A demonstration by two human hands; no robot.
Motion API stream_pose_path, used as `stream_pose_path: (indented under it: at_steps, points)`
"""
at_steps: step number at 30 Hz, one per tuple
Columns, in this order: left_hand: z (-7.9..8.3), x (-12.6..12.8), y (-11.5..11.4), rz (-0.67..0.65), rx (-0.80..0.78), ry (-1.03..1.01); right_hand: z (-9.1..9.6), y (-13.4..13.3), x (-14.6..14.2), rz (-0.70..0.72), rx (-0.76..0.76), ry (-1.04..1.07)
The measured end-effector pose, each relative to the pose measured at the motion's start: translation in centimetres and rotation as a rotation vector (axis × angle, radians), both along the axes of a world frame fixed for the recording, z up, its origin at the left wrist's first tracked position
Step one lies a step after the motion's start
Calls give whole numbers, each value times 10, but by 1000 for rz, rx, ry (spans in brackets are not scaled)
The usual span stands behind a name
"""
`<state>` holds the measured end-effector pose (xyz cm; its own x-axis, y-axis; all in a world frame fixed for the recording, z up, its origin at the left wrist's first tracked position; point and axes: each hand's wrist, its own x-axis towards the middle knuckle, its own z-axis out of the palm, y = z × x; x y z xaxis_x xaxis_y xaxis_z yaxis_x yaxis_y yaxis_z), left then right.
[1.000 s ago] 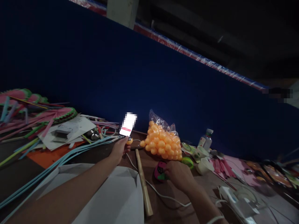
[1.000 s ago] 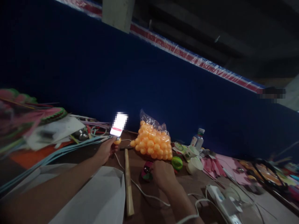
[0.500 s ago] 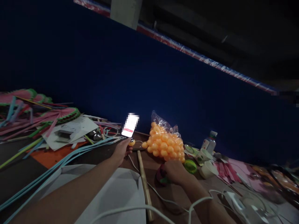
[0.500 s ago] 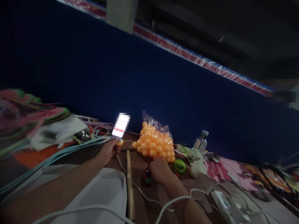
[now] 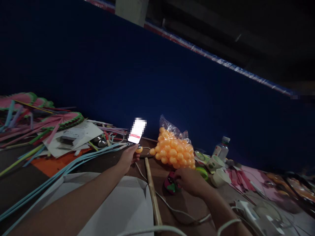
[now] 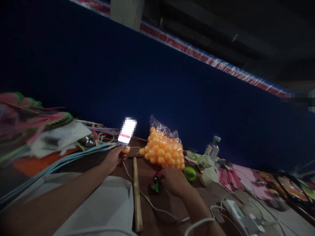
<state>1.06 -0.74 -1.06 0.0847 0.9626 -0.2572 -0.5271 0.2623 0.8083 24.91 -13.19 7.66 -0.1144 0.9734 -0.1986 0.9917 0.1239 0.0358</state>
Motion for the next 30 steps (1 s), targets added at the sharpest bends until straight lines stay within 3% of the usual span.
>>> stream_pose_path:
  at_steps: [7,12,17,23,26,30]
  points:
    - [-1,-1,0,-8,5,0,4,-1,-2,-33,-26,70]
    - [0,-1,0,1,-5,6,18,0,-1,-102,80,238]
    - [2,0,1,-4,-28,0,17,8,-13,-175,233,699]
    - [9,-1,-1,5,29,-98,-3,40,-74,-344,210,1481]
    - [10,-2,-1,21,7,-129,-7,57,-100,-359,167,1629]
    - [9,-3,2,14,19,-216,-15,78,-116,-392,246,1754]
